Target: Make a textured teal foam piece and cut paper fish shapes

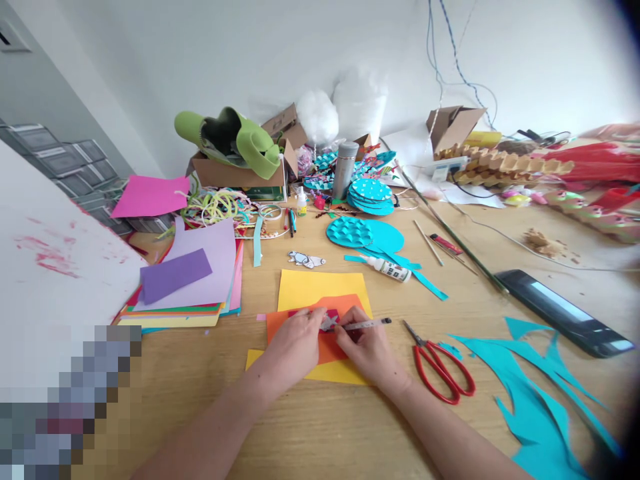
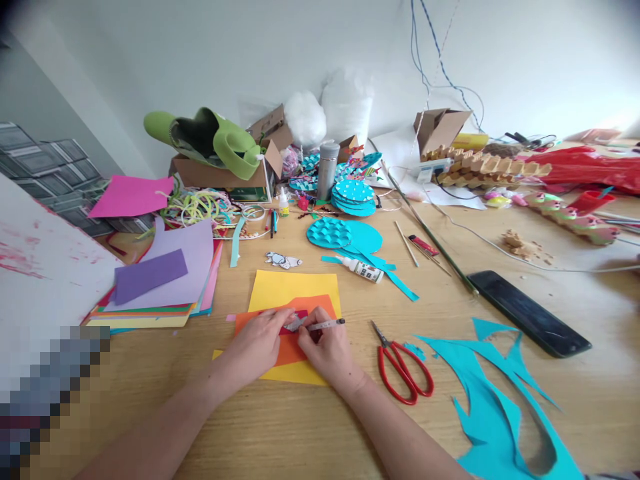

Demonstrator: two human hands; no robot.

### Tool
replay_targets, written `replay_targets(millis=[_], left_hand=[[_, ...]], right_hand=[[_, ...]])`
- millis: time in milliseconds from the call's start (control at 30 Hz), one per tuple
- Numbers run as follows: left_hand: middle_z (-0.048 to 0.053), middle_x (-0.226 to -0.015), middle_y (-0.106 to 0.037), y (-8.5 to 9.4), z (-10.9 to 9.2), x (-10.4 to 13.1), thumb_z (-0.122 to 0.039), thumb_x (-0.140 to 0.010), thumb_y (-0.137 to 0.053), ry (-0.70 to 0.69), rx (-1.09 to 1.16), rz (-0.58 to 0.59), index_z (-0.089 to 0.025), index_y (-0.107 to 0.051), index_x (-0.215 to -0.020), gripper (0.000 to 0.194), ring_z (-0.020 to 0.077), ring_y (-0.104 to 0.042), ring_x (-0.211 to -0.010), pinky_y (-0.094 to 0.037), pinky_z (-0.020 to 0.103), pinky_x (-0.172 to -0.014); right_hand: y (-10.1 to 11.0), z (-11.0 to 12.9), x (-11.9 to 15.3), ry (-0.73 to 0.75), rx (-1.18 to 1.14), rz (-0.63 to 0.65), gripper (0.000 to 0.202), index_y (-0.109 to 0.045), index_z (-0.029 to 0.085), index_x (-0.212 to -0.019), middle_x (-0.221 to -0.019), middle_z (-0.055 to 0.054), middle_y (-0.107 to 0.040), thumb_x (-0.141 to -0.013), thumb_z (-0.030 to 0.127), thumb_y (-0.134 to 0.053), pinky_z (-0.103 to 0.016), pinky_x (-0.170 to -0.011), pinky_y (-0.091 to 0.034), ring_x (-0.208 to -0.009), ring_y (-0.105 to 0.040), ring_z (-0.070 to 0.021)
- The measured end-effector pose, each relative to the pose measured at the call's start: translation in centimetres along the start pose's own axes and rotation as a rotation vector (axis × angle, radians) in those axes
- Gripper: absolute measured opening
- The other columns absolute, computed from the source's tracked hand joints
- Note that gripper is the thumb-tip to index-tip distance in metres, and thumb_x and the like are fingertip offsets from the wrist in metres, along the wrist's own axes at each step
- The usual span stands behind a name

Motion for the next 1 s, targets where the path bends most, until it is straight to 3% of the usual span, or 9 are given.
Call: replay_targets(millis=[467, 800, 1000], left_hand=[[0.013, -0.112, -0.062, -0.57, -0.06, -0.03, 0.001, -0.081, -0.035, -0.037, -0.080, -0.028, -0.015, -0.052, -0.121, 0.046, 0.0213, -0.060, -0.106, -0.047, 0.033, -0.092], [0.010, -0.099, -0.064, -0.37, -0.58, -0.03, 0.003, -0.080, -0.037, -0.043, -0.113, -0.049, -0.016, -0.055, -0.115, 0.044, 0.0215, -0.062, -0.093, -0.050, 0.032, -0.079], [0.008, -0.093, -0.066, -0.38, -0.33, -0.57, -0.003, -0.087, -0.041, -0.034, -0.128, -0.130, -0.018, -0.058, -0.106, 0.030, 0.0205, -0.063, -0.091, -0.049, 0.031, -0.078]], right_hand=[[0.38, -0.45, -0.17, -0.068, -0.051, -0.033, 0.019, -0.046, 0.023, -0.063, -0.055, 0.002, -0.050, -0.077, 0.033, -0.054, -0.025, -0.046, -0.036, -0.050, -0.045, -0.0136], [0.34, -0.88, -0.15, -0.093, -0.077, -0.033, 0.019, -0.045, 0.022, -0.064, -0.056, 0.003, -0.047, -0.077, 0.031, -0.055, -0.024, -0.047, -0.035, -0.052, -0.043, -0.0123], [0.03, -1.04, -0.22, -0.139, -0.133, -0.009, 0.019, -0.044, 0.023, -0.065, -0.055, 0.004, -0.044, -0.077, 0.034, -0.054, -0.025, -0.046, -0.032, -0.049, -0.041, -0.0120]])
Point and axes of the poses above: each hand's wrist, its own x-axis away from the middle knuckle, its own y-axis out of the back of the hand, z = x × y, the point moved 10 cm from there along -x, towards the middle knuckle
